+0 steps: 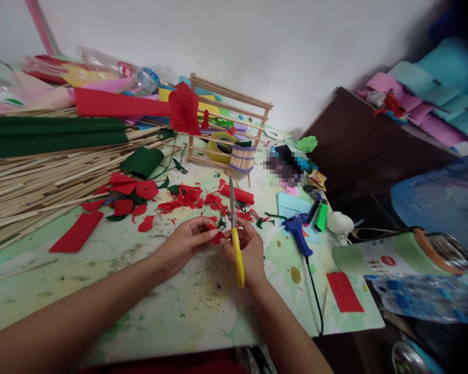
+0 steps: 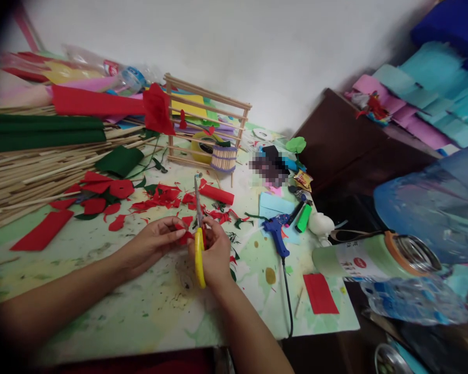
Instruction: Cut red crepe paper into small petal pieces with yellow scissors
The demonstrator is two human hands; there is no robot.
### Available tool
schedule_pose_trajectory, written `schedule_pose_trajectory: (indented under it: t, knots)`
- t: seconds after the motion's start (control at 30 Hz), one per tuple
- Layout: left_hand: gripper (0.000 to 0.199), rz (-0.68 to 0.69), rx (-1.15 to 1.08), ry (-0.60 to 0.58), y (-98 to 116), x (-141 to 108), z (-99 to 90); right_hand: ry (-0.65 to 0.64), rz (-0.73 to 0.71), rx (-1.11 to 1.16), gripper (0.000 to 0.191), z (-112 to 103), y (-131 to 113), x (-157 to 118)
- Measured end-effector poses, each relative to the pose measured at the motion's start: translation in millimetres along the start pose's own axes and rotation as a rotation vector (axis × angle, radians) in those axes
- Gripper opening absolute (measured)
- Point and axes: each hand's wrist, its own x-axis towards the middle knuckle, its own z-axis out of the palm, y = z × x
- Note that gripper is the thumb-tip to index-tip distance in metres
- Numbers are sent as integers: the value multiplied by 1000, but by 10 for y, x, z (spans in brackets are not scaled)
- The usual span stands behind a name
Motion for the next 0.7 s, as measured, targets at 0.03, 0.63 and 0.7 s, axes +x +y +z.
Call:
schedule_pose_trajectory:
  t: [0.03, 0.63, 0.7]
  knots:
    - [20, 0, 15, 7, 2, -2, 0, 21, -3, -8, 44, -12, -9, 1]
    - [19, -74, 114, 33, -14, -11, -27, 19, -117, -83, 39, -71, -21, 26]
    - [21, -35, 2, 83, 2, 7, -27, 47, -149, -104, 38, -90, 8, 28]
